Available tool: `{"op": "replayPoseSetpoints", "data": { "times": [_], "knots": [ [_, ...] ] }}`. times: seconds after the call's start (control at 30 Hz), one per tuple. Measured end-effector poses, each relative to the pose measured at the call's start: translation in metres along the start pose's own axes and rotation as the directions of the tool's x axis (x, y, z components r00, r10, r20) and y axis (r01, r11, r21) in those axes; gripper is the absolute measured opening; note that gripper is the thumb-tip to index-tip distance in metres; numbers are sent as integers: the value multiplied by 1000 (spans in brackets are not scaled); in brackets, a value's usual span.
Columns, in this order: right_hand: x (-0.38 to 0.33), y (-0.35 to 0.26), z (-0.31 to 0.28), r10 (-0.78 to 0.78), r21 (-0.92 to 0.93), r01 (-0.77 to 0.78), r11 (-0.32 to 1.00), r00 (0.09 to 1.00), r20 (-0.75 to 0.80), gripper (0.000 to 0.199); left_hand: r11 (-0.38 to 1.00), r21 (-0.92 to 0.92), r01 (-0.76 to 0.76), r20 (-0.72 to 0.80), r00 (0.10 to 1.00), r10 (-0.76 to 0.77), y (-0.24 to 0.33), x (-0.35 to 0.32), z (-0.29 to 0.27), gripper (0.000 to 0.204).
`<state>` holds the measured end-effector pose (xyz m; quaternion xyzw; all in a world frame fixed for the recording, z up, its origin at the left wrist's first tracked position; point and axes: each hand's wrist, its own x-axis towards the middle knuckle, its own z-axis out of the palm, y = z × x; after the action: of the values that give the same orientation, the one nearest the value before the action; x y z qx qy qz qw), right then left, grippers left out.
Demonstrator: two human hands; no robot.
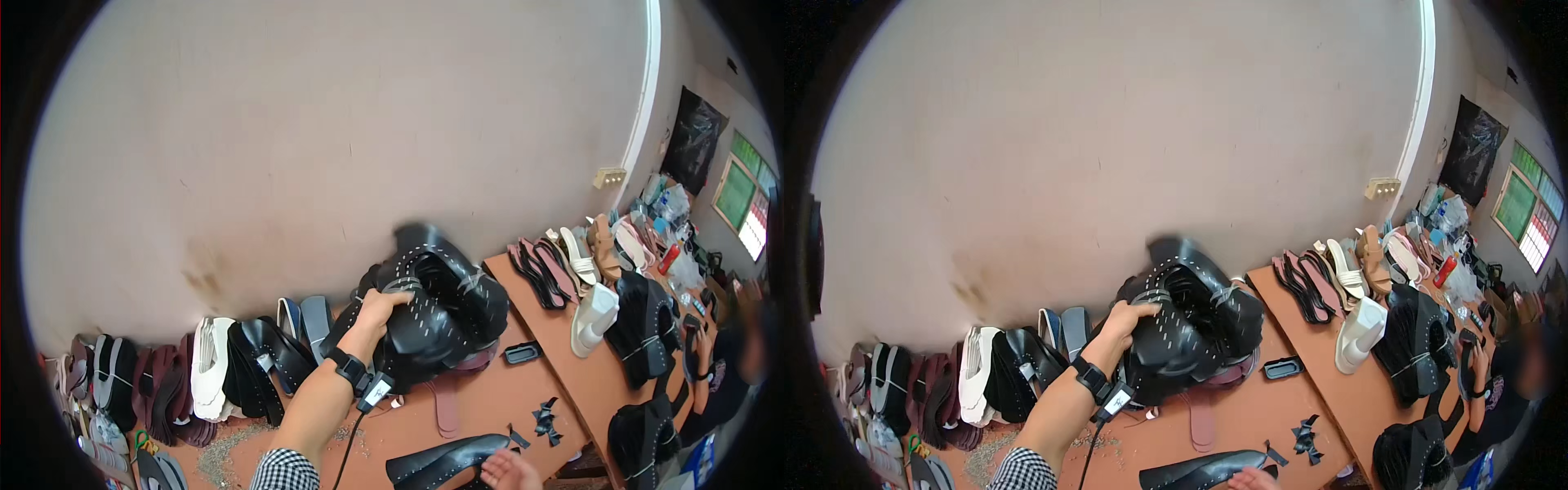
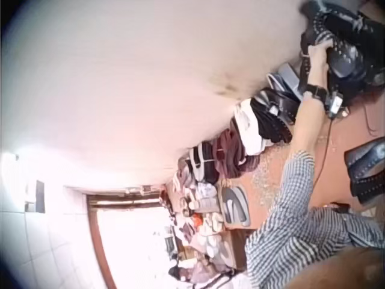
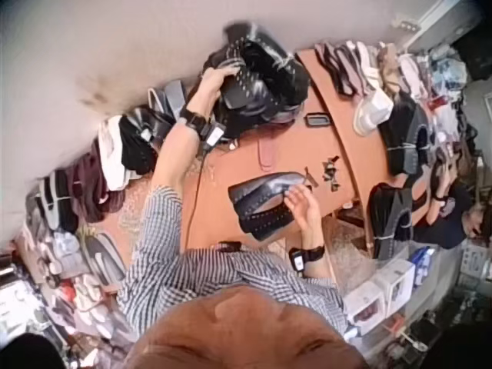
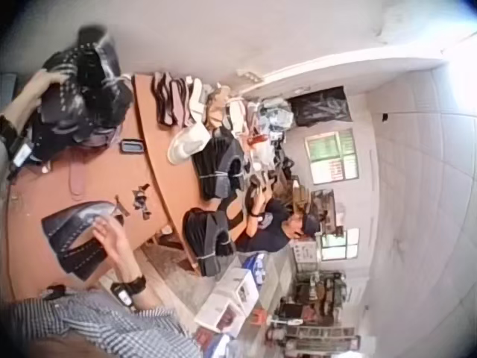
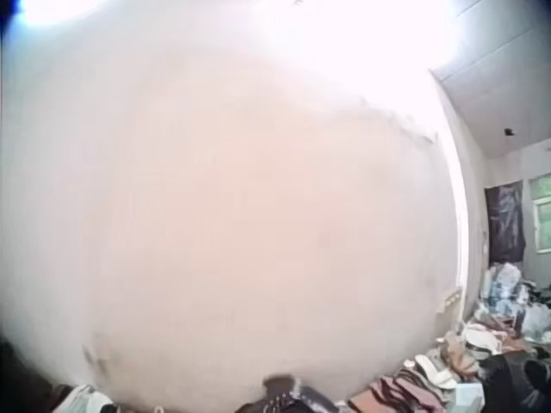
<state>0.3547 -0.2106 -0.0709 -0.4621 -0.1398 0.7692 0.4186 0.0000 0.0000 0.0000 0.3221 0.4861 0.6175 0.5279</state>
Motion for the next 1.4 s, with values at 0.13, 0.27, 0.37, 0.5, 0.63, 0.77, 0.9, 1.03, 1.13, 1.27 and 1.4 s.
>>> {"op": "replayPoseSetpoints", "data": {
  "times": [0.13, 0.27, 0.37, 0.5, 0.63, 0.77, 0.9, 1.03, 1.13, 1.27, 1.4],
  "knots": [
    [0, 39, 23, 52, 215, -63, 975, 997, 56, 26, 996, 78, -37, -155, 987, 49, 3, 9, 19, 31],
    [18, 45, 34, 113, 260, -130, 957, 990, 81, 22, 990, 111, -83, -307, 945, 114, -20, 10, 7, 39],
    [24, 38, 37, 143, 240, -165, 957, 984, 105, 21, 984, 149, -96, -341, 929, 142, -23, -3, 7, 40],
    [25, 41, 40, 180, 226, -209, 951, 973, 145, 21, 746, 666, 9, -340, 894, 293, -14, -27, 14, 53],
    [26, 53, 42, 207, 216, -248, 944, 958, 198, 23, 579, 813, -62, -316, 788, 528, -26, -73, -6, 45],
    [19, 63, 49, 247, 146, -258, 955, 965, 91, 18, 862, 480, -162, -156, 951, 265, -39, -156, -23, 28],
    [7, 79, 47, 281, 115, -292, 949, 954, 106, 16, 996, -72, -57, 144, 987, 67, -11, -260, -19, 38],
    [-5, 105, 56, 283, -19, -283, 959, 953, 107, 15, 935, -223, -276, 453, 820, 350, 58, -358, -42, 46],
    [-2, 131, 45, 312, -54, -312, 949, 950, 3, 14, 854, -274, -442, 750, 457, 477, 117, -399, -74, 45],
    [-16, 156, 46, 387, -47, -385, 922, 921, 34, 13, 447, -717, -535, 424, 174, 889, 131, -440, -74, 38],
    [-23, 177, 50, 386, -113, -380, 918, 922, 36, 13, 359, -880, -312, 284, 259, 923, 126, -478, -88, 36]
  ]
}}
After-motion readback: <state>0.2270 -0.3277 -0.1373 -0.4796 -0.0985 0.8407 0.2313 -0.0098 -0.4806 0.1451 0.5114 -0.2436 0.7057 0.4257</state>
